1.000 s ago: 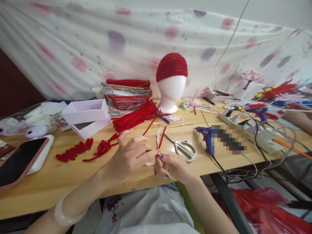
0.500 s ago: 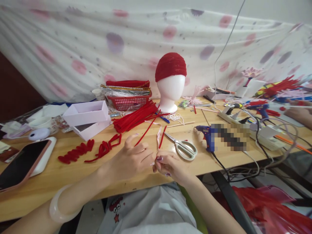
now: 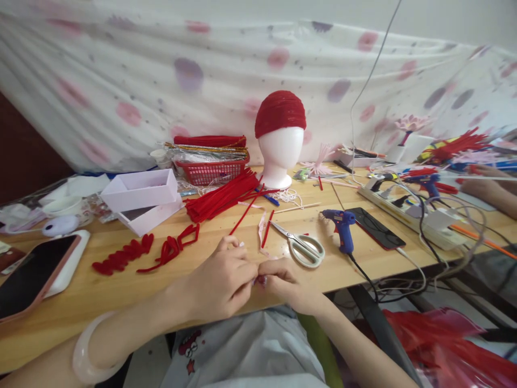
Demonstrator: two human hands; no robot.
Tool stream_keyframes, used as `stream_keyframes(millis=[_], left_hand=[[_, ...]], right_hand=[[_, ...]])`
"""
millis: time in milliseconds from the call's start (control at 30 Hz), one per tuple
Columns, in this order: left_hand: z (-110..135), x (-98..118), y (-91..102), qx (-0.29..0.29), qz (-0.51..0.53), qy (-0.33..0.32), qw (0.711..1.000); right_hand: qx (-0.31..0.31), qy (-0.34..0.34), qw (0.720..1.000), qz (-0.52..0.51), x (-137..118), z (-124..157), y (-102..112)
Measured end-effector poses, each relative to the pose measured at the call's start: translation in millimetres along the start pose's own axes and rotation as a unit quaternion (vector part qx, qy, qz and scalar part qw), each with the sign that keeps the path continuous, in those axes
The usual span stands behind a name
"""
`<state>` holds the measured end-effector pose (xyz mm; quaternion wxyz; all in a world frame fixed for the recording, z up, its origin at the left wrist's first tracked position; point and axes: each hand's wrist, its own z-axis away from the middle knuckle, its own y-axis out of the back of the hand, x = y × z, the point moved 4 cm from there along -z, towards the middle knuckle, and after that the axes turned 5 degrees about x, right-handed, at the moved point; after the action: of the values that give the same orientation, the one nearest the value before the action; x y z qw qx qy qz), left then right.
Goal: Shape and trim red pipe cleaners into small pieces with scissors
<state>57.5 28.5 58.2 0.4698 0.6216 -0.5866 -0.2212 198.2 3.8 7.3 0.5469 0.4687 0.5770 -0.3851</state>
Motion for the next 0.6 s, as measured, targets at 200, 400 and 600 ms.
stream_keyframes(millis=[200,400,600], left_hand=[[-5.2,-33.7,-27.9,-0.065,0.444,0.320,0.834],[-10.0,-32.0,-37.5,-0.119,0.485,0.347,0.794],[-18.8,-14.2,-8.7,0.015,0.106,0.106,0.989]], right_hand=[[0.022,0.262,0.855,0.447,-15.9,6.0,-7.8],[-0.037,0.336,0.744,0.576,-15.9,10.5,-11.0],[-0.007,0.039,0.988,0.151,-10.9,0.3,23.5]])
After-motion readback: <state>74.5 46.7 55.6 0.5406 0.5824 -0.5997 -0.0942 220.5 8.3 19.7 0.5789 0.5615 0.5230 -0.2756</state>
